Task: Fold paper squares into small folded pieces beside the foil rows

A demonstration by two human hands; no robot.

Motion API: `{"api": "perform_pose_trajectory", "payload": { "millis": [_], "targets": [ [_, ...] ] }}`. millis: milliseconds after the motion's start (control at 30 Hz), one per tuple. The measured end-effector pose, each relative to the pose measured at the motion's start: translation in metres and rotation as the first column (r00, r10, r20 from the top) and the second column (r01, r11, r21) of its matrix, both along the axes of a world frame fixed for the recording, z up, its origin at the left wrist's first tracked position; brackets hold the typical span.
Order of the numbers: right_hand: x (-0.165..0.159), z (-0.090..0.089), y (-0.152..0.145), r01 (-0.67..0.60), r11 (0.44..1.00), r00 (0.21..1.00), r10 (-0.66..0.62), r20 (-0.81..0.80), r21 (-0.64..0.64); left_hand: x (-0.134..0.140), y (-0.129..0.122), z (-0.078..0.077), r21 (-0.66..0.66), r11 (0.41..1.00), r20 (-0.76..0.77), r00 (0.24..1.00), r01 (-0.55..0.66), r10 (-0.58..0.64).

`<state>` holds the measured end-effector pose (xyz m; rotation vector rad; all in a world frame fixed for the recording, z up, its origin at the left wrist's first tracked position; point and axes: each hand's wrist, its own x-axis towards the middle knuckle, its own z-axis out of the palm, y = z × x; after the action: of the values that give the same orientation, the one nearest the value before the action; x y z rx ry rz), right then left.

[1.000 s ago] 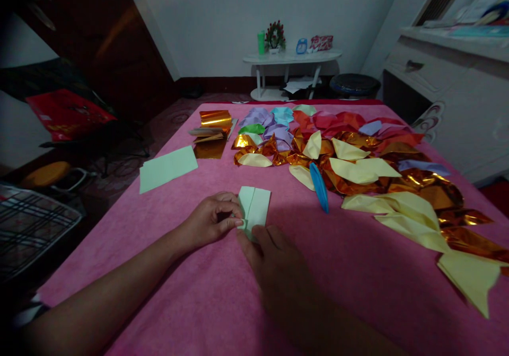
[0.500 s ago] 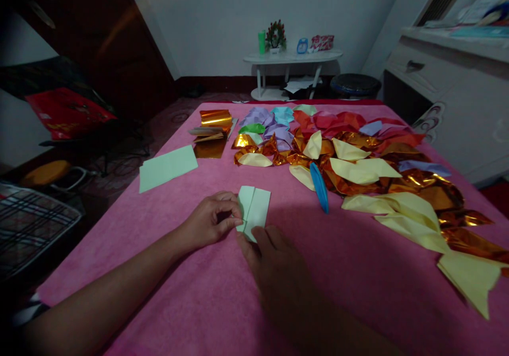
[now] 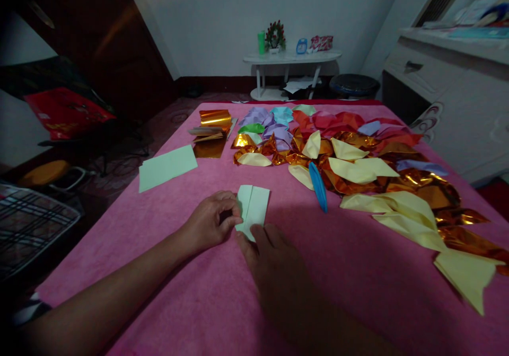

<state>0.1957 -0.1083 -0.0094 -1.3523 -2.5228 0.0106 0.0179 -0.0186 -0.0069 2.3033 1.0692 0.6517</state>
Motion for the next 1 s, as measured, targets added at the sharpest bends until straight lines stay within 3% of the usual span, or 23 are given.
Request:
{"api": "perform_pose_trajectory", "payload": {
  "millis": [167, 267, 433, 700, 1000],
  "targets": [
    [0.000, 0.005, 0.002, 0.014, 1.000, 0.999, -0.014, -0.039, 0.016, 0.001, -0.003, 0.002, 0.023, 0.997, -0.034, 0.997, -0.068, 0.069],
    [0.004, 0.005, 0.004, 0.012, 0.999, 0.982, -0.020, -0.190, -0.040, 0.000, -0.005, 0.000, 0.061, 0.994, -0.032, 0.995, -0.091, 0.093],
    [0.011, -0.001, 0.009, 0.051, 0.997, 0.893, -0.070, -0.445, -0.055, -0.005, -0.016, -0.004, 0.160, 0.987, -0.058, 0.998, -0.017, 0.027],
    [0.014, -0.004, 0.021, 0.057, 0.998, 0.836, -0.064, -0.546, -0.030, -0.012, -0.034, 0.000, 0.265, 0.957, -0.083, 0.992, 0.117, -0.098],
    [0.015, 0.004, 0.045, 0.014, 0.952, 0.797, -0.195, -0.572, -0.306, -0.005, -0.036, 0.003, 0.327, 0.931, -0.175, 0.978, 0.163, -0.110]
  ]
}}
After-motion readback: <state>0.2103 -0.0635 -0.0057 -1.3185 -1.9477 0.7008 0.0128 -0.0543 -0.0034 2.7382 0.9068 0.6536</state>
